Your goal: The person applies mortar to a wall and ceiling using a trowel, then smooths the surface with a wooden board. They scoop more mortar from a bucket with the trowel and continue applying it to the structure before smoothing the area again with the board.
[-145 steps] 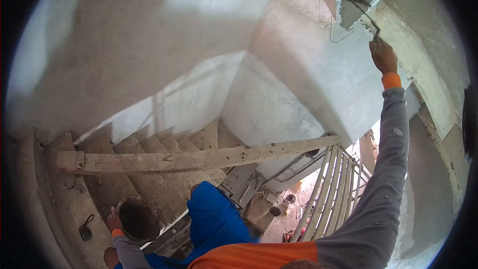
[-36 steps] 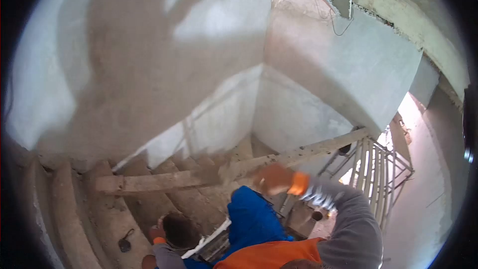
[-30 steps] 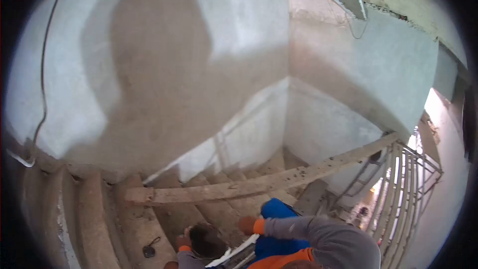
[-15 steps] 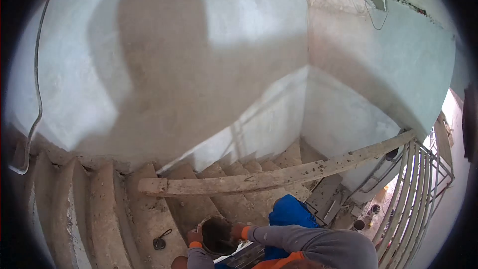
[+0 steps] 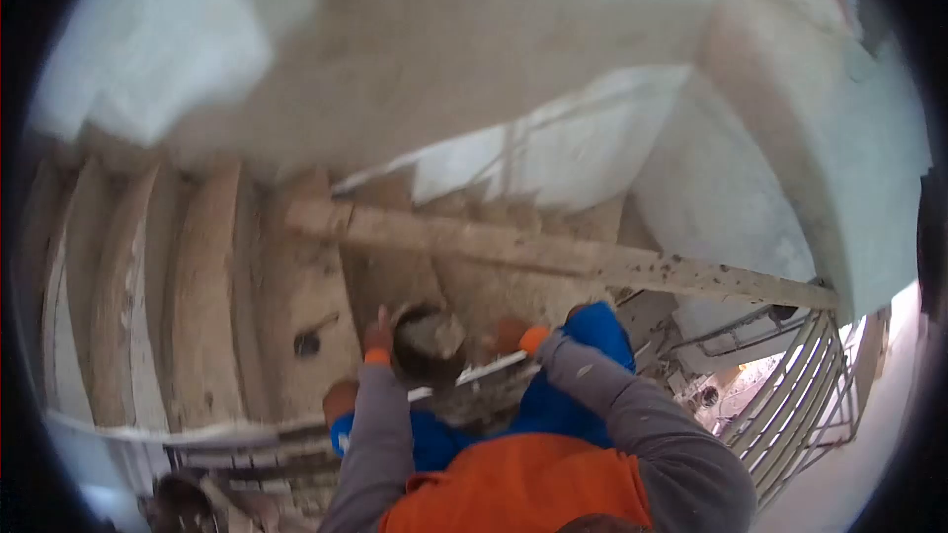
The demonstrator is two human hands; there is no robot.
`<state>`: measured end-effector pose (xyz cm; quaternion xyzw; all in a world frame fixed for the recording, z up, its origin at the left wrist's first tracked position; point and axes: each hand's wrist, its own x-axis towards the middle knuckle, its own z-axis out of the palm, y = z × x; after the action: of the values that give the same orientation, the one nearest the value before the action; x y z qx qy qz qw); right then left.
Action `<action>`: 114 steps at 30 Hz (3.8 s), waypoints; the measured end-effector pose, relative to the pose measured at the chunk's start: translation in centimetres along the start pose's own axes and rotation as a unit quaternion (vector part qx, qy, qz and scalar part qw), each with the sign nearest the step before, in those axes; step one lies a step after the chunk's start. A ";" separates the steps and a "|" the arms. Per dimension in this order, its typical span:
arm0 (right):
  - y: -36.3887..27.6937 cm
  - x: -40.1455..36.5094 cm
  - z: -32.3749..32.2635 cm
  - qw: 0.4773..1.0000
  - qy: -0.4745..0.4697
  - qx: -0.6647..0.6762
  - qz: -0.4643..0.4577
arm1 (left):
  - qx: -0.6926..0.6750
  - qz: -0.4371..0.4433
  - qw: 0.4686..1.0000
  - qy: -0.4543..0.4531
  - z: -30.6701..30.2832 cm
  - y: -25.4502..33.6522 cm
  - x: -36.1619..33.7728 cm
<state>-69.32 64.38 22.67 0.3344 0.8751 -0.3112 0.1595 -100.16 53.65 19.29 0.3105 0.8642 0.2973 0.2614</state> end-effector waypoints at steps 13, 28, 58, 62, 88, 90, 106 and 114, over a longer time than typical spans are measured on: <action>0.5 -20.7 -17.9 0.930 0.353 -0.029 -0.100 | 0.029 0.009 0.999 0.041 -0.1 -0.3 1.3; 4.4 -49.8 -40.0 0.704 0.535 -0.380 0.272 | 0.038 0.022 0.999 0.000 1.7 -2.7 3.7; 4.8 -62.0 -57.7 0.450 0.569 -0.422 0.544 | 0.057 -0.038 0.994 0.079 1.9 -1.2 0.4; 4.6 -63.7 -54.1 0.452 0.560 -0.450 0.529 | 0.045 -0.048 0.997 0.032 2.1 -2.8 2.3; 10.7 -62.0 -51.8 0.462 0.631 -0.467 0.413 | 0.086 -0.002 0.996 0.017 -0.3 0.5 -0.2; 10.9 -62.1 -52.8 0.471 0.596 -0.459 0.461 | 0.090 -0.002 0.996 0.029 -0.1 0.6 0.0; 9.3 -63.8 -55.1 0.440 0.583 -0.445 0.518 | 0.073 0.008 0.995 0.063 0.5 0.4 -0.7; 9.5 -60.5 -56.8 0.440 0.600 -0.445 0.497 | 0.047 0.038 0.990 0.128 1.5 -1.7 0.7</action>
<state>-22.95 77.51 90.94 0.6983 0.4536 0.5327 -0.1515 -100.31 53.57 16.93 0.3143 0.8911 0.3038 0.1219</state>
